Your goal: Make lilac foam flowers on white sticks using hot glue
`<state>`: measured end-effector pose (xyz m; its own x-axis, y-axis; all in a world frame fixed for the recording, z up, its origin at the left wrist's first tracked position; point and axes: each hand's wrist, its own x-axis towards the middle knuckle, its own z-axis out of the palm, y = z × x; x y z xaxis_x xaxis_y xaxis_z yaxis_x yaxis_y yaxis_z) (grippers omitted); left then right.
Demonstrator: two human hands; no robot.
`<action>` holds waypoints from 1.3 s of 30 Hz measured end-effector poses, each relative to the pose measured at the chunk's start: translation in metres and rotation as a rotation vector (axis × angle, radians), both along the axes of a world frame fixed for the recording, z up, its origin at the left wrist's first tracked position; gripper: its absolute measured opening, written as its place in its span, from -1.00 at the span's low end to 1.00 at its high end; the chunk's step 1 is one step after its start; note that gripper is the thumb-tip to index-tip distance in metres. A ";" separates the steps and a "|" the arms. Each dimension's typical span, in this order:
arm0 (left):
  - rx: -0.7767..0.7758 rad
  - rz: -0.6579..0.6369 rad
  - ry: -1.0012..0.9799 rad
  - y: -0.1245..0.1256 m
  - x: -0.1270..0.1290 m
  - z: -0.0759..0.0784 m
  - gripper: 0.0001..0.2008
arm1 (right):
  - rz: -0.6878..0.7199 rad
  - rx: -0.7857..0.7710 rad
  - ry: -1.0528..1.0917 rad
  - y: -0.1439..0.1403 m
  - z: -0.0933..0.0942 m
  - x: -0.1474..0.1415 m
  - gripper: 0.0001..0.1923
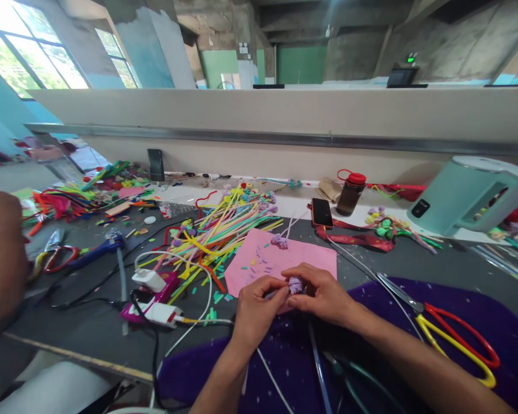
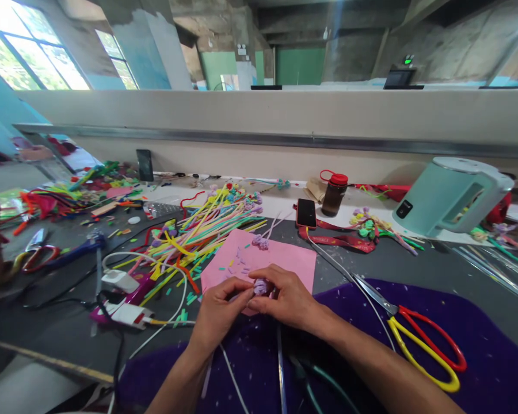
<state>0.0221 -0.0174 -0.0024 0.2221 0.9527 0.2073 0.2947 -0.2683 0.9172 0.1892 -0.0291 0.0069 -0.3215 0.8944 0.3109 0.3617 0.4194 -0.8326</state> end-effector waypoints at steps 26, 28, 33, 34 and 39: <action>-0.147 -0.144 -0.112 0.000 -0.001 0.000 -0.84 | -0.003 -0.023 0.029 -0.002 0.001 0.005 -0.73; -0.160 -0.144 -0.116 0.000 -0.002 0.000 -0.84 | 0.013 -0.018 0.032 -0.003 0.002 0.005 -0.73; -0.149 -0.097 -0.107 -0.001 -0.002 -0.001 -0.89 | 0.039 0.013 0.054 -0.003 0.006 0.003 -0.74; -0.141 -0.090 -0.101 -0.001 -0.002 0.000 -0.89 | 0.043 0.017 0.057 -0.003 0.006 0.003 -0.74; -0.105 -0.073 -0.097 -0.002 -0.001 -0.001 -0.89 | 0.033 0.018 0.058 -0.004 0.003 0.002 -0.70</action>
<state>0.0211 -0.0195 -0.0034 0.2757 0.9522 0.1317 0.1867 -0.1874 0.9644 0.1909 -0.0327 0.0102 -0.3318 0.8778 0.3454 0.2992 0.4452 -0.8440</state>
